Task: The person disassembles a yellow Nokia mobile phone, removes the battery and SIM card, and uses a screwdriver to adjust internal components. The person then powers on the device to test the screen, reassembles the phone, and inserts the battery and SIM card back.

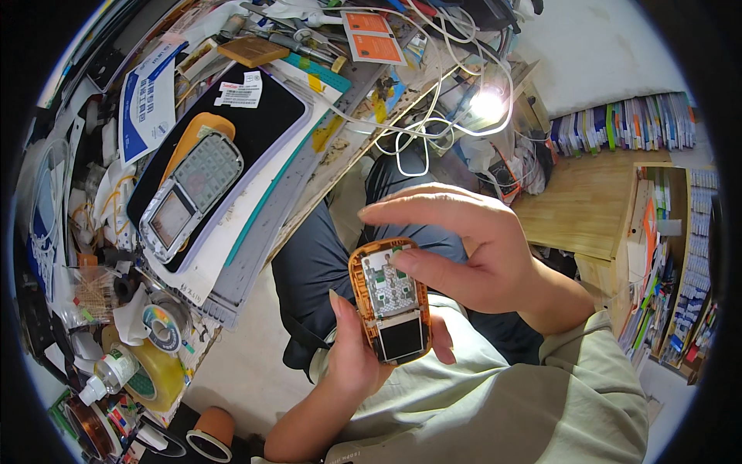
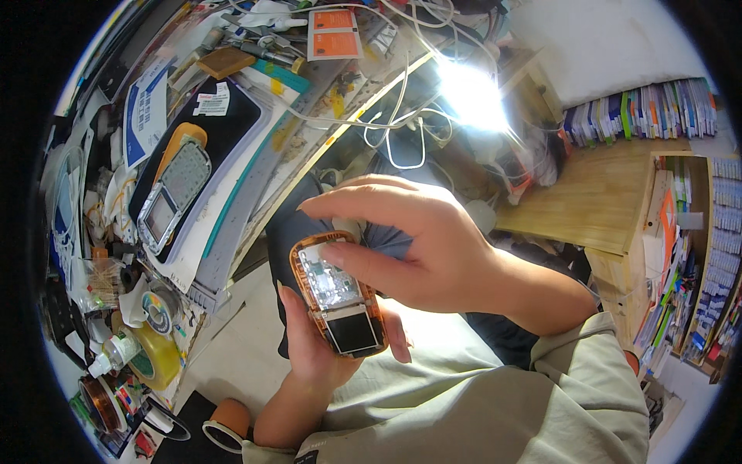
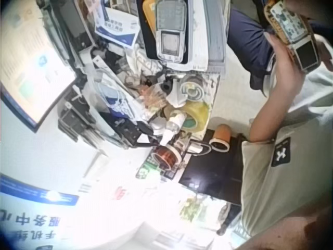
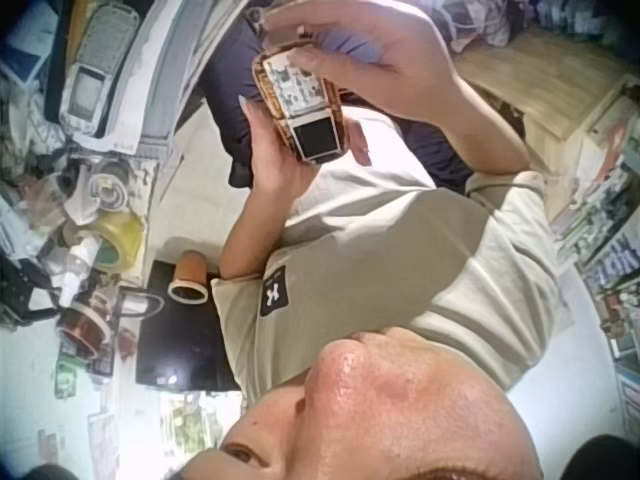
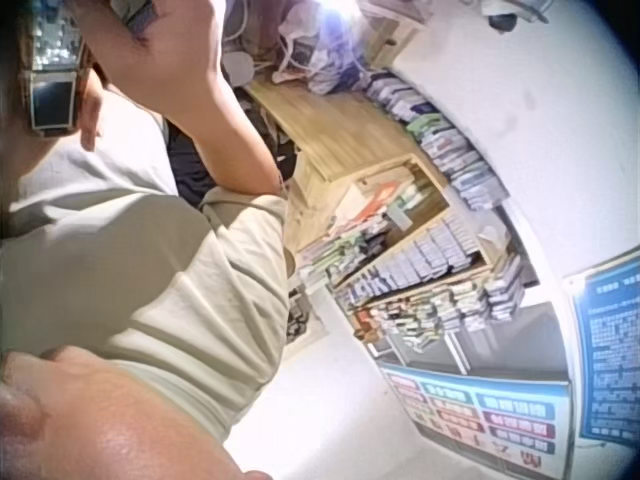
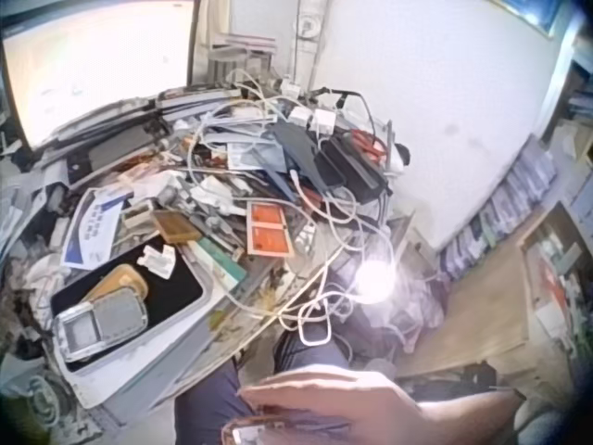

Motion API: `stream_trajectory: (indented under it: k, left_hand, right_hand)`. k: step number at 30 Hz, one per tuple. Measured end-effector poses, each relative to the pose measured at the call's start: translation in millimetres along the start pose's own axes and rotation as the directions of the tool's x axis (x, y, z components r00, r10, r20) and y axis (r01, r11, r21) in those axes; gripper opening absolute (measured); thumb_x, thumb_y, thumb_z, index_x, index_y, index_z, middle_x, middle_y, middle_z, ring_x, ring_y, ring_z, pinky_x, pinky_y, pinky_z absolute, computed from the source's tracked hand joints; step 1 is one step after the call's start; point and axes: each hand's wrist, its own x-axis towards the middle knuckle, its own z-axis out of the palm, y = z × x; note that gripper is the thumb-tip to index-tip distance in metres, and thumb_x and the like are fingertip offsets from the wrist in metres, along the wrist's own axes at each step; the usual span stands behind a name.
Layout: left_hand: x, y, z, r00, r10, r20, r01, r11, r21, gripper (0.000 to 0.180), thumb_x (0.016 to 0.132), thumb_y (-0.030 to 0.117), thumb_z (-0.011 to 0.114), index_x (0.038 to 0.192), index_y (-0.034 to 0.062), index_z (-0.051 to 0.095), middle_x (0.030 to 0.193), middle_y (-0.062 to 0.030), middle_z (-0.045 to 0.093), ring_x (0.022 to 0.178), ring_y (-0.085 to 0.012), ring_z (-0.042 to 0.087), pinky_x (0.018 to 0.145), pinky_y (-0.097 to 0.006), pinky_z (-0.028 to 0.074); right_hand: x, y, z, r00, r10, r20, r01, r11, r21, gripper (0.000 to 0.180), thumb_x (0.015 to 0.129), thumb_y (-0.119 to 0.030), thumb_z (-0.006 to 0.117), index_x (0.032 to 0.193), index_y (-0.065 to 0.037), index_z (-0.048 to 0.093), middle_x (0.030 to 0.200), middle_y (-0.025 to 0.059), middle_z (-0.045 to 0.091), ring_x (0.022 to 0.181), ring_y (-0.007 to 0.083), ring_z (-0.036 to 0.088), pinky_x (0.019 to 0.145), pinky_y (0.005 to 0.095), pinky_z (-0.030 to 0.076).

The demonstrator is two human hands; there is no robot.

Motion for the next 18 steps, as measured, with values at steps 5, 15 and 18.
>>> stream_trajectory:
  k: [5, 15, 18]
  left_hand:
    - [6.2, 1.2, 1.4, 0.995, -0.074, -0.072, 0.094, 0.939, 0.332, 0.098, 0.089, 0.083, 0.024, 0.144, 0.0031, 0.036, 0.098, -0.0216, 0.068, 0.079, -0.0340, 0.071, 0.078, -0.045, 0.058]
    - [18.5, -2.1, 6.5, 0.956, -0.142, -0.256, 0.218, 0.929, 0.298, 0.071, 0.091, 0.052, 0.045, 0.126, -0.0088, 0.051, 0.097, -0.0236, 0.069, 0.088, -0.0366, 0.072, 0.081, -0.044, 0.060]
    - [21.7, 0.3, 9.9, 0.957, -0.151, -0.249, 0.227, 0.922, 0.314, 0.069, 0.094, 0.051, 0.044, 0.124, -0.0110, 0.052, 0.095, -0.0245, 0.069, 0.086, -0.0365, 0.072, 0.078, -0.042, 0.061]
  right_hand:
    - [-17.2, 10.7, -2.0, 0.940, 0.322, 0.115, -0.338, 0.825, 0.452, 0.027, 0.093, 0.002, 0.064, 0.119, 0.007, 0.065, 0.109, 0.0150, 0.071, 0.100, 0.0161, 0.069, 0.088, 0.0293, 0.055]
    - [-32.2, 19.4, -11.7, 0.907, 0.412, 0.090, -0.411, 0.817, 0.405, 0.023, 0.092, -0.008, 0.071, 0.113, 0.001, 0.070, 0.098, 0.0092, 0.075, 0.083, 0.0109, 0.069, 0.071, 0.0252, 0.056]
    - [-31.2, 21.5, -13.6, 0.929, 0.364, 0.072, -0.362, 0.845, 0.394, 0.024, 0.090, -0.004, 0.071, 0.113, 0.002, 0.070, 0.098, 0.0096, 0.075, 0.084, 0.0107, 0.069, 0.073, 0.0245, 0.056]
